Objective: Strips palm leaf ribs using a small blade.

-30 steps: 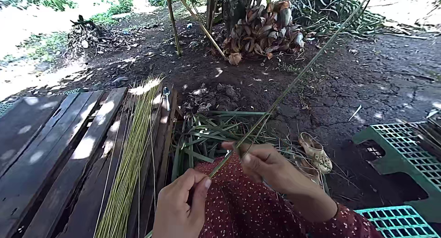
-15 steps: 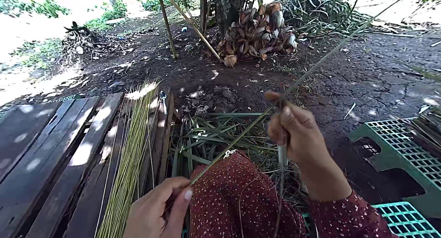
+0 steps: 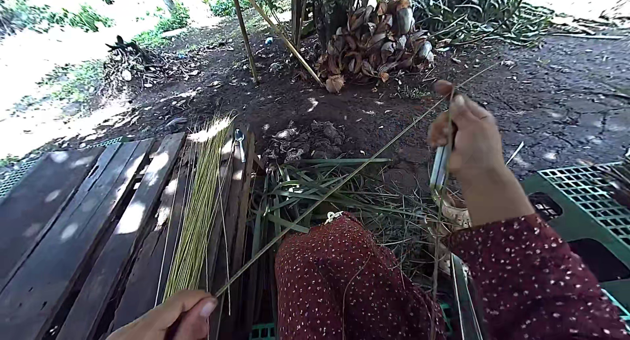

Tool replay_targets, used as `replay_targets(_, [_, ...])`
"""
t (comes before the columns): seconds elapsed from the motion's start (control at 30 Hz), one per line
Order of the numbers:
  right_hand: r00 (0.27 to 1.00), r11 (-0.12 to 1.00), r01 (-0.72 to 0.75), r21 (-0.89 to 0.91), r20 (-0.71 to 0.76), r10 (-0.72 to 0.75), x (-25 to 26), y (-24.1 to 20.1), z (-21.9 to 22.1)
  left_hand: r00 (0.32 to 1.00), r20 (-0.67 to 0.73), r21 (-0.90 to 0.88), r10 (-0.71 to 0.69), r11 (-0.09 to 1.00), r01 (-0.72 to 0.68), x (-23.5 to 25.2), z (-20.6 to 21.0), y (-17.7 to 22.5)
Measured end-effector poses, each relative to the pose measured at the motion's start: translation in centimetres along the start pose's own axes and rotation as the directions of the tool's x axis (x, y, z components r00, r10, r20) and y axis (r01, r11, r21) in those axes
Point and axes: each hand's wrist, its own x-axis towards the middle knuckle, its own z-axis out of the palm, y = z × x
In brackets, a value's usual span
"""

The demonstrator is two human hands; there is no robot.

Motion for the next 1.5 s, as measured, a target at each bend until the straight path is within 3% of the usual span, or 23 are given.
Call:
replay_targets(0.1, [0.967,0.997,-0.074,-0.002,-0.245,0.071,4.6,0.8,-5.3,0.990,-0.026,0.037,-0.141,0.989,0.142,-2.1,-2.4,-2.6])
replay_targets(0.2, [0.860,0.987,-0.160,0.032,-0.486,0.156,7.6,2.5,-11.8,0.947,-0.155,0.108,-0.282,0.948,0.300,-3.9,-3.8,-5.1])
replay_targets(0.27, [0.831,0.960,-0.253,-0.121,-0.535,0.152,7.9,4.0,-14.5,0.913,-0.260,0.105,-0.313,0.931,0.350,-4.3,-3.6,-5.4])
replay_targets(0.3, [0.868,0.914,-0.309,-0.261,-0.471,0.159,7.2,4.3,-14.4,0.902,-0.306,0.099,-0.305,0.932,0.349,-3.9,-3.1,-4.9])
replay_targets(0.37, [0.952,0.800,-0.304,-0.518,-0.203,0.230,4.4,3.8,-11.2,0.894,-0.379,0.094,-0.239,0.951,0.294,-2.5,-1.3,-3.5])
replay_targets(0.4, [0.955,0.754,-0.265,-0.601,-0.053,0.293,3.0,3.5,-8.9,0.894,-0.406,0.096,-0.192,0.963,0.250,-1.4,-0.2,-2.7])
replay_targets(0.47, [0.872,0.743,-0.187,-0.643,0.239,0.426,-0.3,3.2,-4.5,0.890,-0.444,0.072,-0.105,0.986,0.152,0.7,1.9,-1.6])
replay_targets(0.57, [0.676,0.870,-0.196,-0.452,0.581,0.454,-5.9,2.2,2.0,0.910,-0.411,-0.022,-0.054,0.999,0.050,3.6,4.9,0.0])
replay_targets(0.7, [0.517,0.931,-0.359,-0.068,0.815,0.259,-11.4,1.2,8.1,0.958,-0.287,-0.093,0.003,0.995,-0.031,6.3,8.6,2.7])
replay_targets(0.77, [0.566,0.898,-0.431,0.090,0.802,0.191,-12.9,1.2,10.2,0.969,-0.246,-0.132,0.031,0.989,-0.065,6.9,10.0,3.7])
replay_targets(0.87, [0.730,0.859,-0.472,0.198,0.634,0.255,-13.5,1.4,11.5,0.975,-0.213,-0.169,0.059,0.981,-0.096,6.6,10.8,3.8])
replay_targets(1.07, [0.956,0.952,-0.242,0.186,0.213,0.201,-8.9,2.1,6.4,0.990,-0.142,-0.140,0.000,0.990,-0.021,2.6,8.7,-0.8])
replay_targets(1.17, [0.981,0.948,-0.127,0.291,-0.104,0.163,-5.2,2.5,2.1,0.986,-0.150,-0.154,-0.077,0.987,0.053,-0.3,6.5,-3.6])
replay_targets(1.27, [0.974,0.931,-0.065,0.358,-0.181,0.137,-3.9,2.7,0.6,0.975,-0.166,-0.198,-0.150,0.973,0.116,-1.4,5.7,-4.4])
replay_targets(1.33, [0.984,0.949,-0.157,0.274,-0.037,0.174,-5.5,1.7,2.5,0.965,-0.205,-0.220,-0.165,0.968,0.119,-0.7,6.5,-3.5])
replay_targets(1.4, [0.931,0.945,-0.289,0.150,0.273,0.242,-8.3,1.0,5.3,0.962,-0.221,-0.264,-0.163,0.959,0.102,0.6,7.7,-2.1])
replay_targets(1.5, [0.651,0.907,-0.421,0.032,0.706,0.277,-12.4,1.0,9.2,0.968,-0.212,-0.360,-0.137,0.931,0.054,2.6,9.7,0.1])
